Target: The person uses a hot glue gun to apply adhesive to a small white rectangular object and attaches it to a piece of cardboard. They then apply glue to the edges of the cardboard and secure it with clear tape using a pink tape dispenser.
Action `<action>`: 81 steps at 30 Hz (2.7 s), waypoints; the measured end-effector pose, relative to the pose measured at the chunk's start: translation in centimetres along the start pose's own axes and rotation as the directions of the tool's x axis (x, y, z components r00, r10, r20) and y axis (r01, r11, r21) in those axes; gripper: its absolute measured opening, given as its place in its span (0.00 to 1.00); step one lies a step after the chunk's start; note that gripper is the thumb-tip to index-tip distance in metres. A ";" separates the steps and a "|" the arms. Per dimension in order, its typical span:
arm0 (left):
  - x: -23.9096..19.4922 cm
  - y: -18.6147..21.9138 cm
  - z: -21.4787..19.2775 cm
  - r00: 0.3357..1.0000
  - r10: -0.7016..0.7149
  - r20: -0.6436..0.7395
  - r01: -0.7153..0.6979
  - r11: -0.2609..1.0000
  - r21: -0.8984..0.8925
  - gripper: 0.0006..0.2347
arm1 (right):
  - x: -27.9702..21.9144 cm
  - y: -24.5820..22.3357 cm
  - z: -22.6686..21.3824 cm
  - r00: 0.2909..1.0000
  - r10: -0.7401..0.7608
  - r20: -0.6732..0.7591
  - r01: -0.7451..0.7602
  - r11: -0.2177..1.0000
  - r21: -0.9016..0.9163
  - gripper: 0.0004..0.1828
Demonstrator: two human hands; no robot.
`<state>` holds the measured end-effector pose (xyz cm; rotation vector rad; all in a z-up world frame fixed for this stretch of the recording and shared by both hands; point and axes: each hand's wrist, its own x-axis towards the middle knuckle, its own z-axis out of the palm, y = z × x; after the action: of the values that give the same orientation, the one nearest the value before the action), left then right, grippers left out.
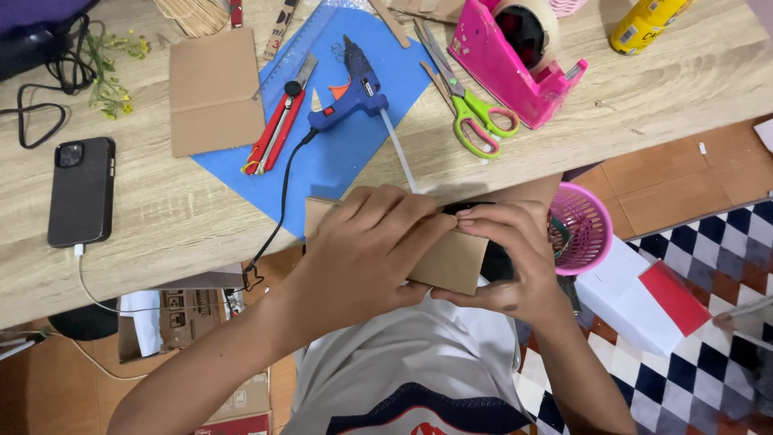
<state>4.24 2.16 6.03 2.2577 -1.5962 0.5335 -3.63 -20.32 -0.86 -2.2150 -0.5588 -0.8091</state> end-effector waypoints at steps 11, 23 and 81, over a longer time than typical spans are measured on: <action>6.6 -2.8 5.9 0.990 0.034 -0.140 0.009 0.956 0.293 0.29 | 5.7 10.3 -8.2 0.953 0.301 -0.034 -0.302 0.953 -0.021 0.27; 8.6 -3.9 8.8 0.998 0.042 0.039 -0.049 0.980 0.192 0.31 | 10.7 8.8 -6.1 0.612 0.733 0.296 -0.790 0.546 0.279 0.12; 2.9 -5.2 5.0 0.998 0.000 0.062 0.004 0.998 -0.069 0.31 | 3.6 9.5 3.4 0.821 0.212 -0.529 -0.431 0.838 -0.333 0.21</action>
<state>10.64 -0.85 2.79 2.2449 -1.6162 0.4046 5.88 -23.52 -4.71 -2.2827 0.2850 -1.3292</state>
